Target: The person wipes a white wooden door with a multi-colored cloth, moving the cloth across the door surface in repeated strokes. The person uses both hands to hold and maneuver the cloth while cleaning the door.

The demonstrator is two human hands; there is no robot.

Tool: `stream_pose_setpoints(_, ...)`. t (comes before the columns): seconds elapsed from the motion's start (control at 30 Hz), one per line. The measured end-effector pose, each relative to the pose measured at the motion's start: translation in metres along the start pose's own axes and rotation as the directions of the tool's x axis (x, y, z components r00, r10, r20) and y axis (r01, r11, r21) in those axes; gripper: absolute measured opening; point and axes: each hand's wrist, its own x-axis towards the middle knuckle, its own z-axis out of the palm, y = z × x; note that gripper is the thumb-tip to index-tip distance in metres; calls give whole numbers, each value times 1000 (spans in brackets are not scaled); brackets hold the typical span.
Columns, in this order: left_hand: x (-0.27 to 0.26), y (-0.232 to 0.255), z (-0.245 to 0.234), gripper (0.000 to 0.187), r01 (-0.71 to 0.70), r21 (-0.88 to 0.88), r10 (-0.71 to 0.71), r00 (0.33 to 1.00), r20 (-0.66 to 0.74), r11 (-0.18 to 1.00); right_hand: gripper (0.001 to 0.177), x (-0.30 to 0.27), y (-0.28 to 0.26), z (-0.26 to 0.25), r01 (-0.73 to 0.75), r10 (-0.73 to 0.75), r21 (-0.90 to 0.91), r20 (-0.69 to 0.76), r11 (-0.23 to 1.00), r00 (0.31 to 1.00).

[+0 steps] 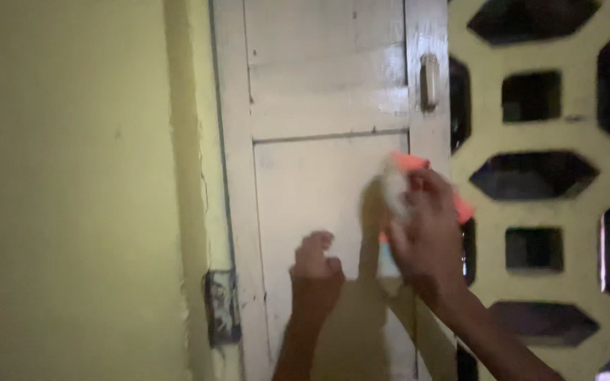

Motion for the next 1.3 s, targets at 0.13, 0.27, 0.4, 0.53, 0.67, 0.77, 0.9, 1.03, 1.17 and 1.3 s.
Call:
stream_pose_setpoints(0.13, -3, 9, -37, 32, 139, 163, -135, 990, -34, 977, 37, -39, 13, 45, 299, -259, -458, 148, 837, 954)
stream_pose_setpoints(0.27, 3, -2, -76, 26, 100, 437, -157, 983, 97, 894, 50, -86, 22, 77, 243, -1, -364, 553, 899, 833)
stream_pose_setpoints(0.4, 17, -17, -101, 26, -157, 561, -33, 949, 313, 813, 80, -139, 18, 88, 652, -351, -265, 669, 711, 655)
stream_pose_setpoints(0.53, 33, -31, -105, 32, -212, 492, 85, 960, 268, 845, 62, -124, 26, 113, 692, -245, -135, 873, 709, 422)
stream_pose_setpoints(0.67, 34, -53, -91, 35, -129, 379, 104, 991, 86, 916, 61, -60, 31, 135, 924, -541, -379, 787, -45, 297)
stream_pose_setpoints(0.77, 21, -72, -93, 34, -21, 240, 21, 1000, 5, 970, 75, -9, 23, 147, 542, 3, -410, 799, 734, 601)
stream_pose_setpoints(0.9, 4, -99, -98, 38, -104, 63, 112, 984, -137, 993, 79, 26, 14, 171, 561, -354, -448, 466, 696, 811)
stream_pose_setpoints(1.03, -3, -120, -80, 38, 75, -49, -86, 961, -264, 996, 78, 13, -5, 186, 500, -342, -462, 385, 733, 857)
stream_pose_setpoints(1.17, -11, -135, -66, 35, -52, -115, 3, 922, -387, 992, 76, -43, -37, 201, 573, -228, -456, 611, 681, 758)
stream_pose_setpoints(1.3, -19, -139, -78, 36, -28, -107, -10, 941, -338, 994, 65, -107, -25, 188, 323, -43, -142, 863, 936, 504)
